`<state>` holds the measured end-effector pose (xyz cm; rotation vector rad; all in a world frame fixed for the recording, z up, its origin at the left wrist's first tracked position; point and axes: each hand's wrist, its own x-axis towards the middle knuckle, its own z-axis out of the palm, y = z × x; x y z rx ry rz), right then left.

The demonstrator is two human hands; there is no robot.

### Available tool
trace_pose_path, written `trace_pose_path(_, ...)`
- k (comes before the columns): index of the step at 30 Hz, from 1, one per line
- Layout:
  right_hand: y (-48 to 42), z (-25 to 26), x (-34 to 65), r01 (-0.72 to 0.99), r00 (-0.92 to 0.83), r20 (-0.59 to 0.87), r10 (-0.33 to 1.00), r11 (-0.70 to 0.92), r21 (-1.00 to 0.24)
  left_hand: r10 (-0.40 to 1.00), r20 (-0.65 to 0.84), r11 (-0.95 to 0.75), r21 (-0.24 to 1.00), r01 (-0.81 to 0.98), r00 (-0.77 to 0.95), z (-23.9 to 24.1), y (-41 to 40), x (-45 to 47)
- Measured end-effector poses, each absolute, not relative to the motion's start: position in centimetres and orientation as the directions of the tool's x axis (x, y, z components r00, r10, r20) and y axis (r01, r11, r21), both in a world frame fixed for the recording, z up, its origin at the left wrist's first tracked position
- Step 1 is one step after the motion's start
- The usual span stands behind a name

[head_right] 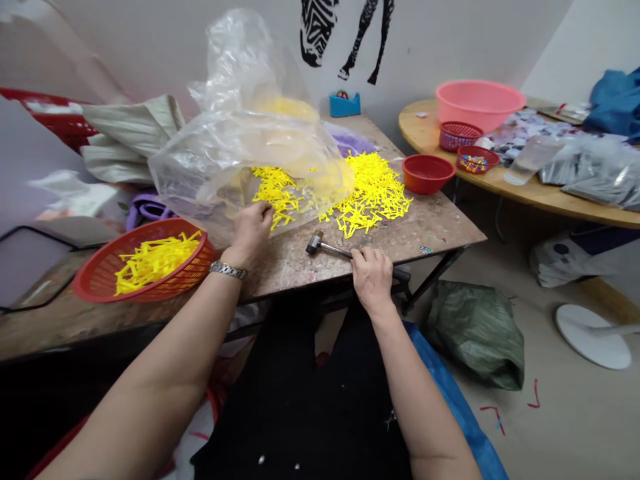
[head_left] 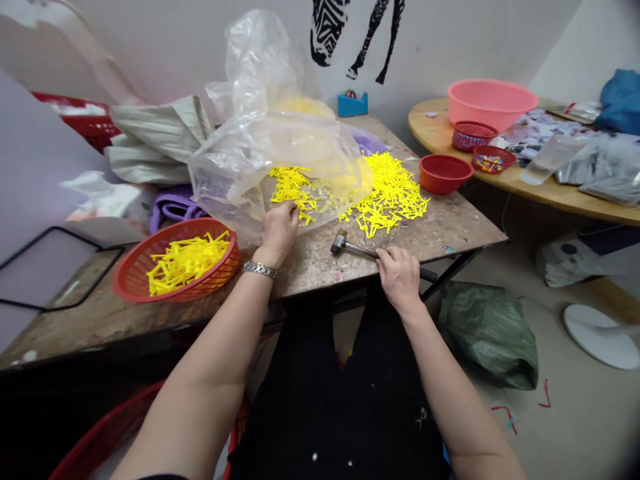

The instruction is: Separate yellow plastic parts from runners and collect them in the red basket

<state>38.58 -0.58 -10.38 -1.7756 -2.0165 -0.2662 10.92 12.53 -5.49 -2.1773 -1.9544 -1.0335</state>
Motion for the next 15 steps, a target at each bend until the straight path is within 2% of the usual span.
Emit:
trace_pose_path(3,-0.5,-10.1,38.7,0.976,-0.089,0.430,0.899,0.164,-0.140,0.847,0.532,-0.309,0.524,0.794,-0.022,-5.5,10.6,11.7)
trace_pose_path(6,-0.3,-9.8,38.9,0.972,-0.098,0.416,0.904,0.177,-0.156,0.874,0.485,-0.350,0.659,0.666,-0.021,-5.7,8.7,12.6)
trace_pose_path(15,-0.4,-9.2,39.1,0.961,-0.098,0.396,0.913,0.190,-0.201,0.949,0.250,-0.171,0.919,0.356,-0.191,-6.9,9.3,11.7)
